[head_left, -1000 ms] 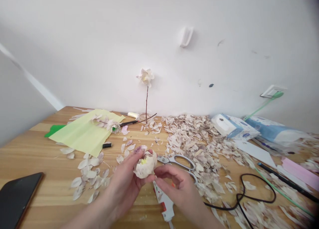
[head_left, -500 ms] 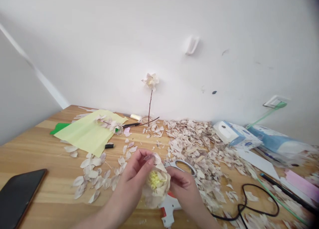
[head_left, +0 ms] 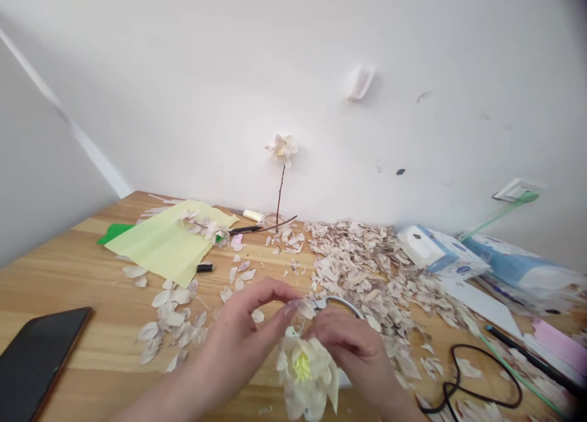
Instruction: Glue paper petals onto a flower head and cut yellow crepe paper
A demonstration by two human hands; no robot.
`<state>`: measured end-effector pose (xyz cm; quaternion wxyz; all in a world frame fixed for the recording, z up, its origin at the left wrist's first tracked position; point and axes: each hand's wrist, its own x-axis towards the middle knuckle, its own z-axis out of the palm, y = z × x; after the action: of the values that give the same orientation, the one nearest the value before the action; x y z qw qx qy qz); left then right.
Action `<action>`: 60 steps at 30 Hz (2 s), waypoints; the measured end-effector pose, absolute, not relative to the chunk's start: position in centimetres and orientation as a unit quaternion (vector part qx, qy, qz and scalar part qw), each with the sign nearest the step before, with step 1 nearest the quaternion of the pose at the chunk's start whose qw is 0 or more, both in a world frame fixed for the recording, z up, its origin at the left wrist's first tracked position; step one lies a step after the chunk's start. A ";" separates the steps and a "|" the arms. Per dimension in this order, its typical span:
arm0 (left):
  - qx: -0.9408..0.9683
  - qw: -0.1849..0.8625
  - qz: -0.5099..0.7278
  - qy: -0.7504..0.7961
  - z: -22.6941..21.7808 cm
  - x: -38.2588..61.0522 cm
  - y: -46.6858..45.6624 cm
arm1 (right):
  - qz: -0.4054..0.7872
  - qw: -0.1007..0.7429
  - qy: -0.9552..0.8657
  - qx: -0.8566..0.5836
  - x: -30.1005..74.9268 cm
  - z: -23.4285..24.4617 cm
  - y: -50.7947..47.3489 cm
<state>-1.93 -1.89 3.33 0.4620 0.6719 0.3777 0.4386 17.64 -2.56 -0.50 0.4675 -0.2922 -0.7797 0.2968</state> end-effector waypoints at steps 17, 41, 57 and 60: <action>0.863 0.343 0.290 0.231 4.8 -3.9 -1.5 | 0.072 0.413 -0.879 -0.226 18.2 2.9 -3.9; 0.805 0.419 0.328 0.265 4.6 -3.7 -1.8 | 0.126 0.420 -0.868 -0.231 18.2 2.7 -3.5; 0.766 0.441 0.315 0.346 4.7 -3.5 -2.0 | 0.200 0.451 -0.816 -0.301 18.0 0.7 -2.9; 0.765 0.446 0.311 0.345 4.6 -3.6 -1.9 | 0.199 0.453 -0.816 -0.299 18.0 0.8 -2.8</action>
<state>-3.56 -1.89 4.57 0.4464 0.7649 0.3451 0.3108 17.95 -2.78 0.76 0.4527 -0.2988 -0.8163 0.1988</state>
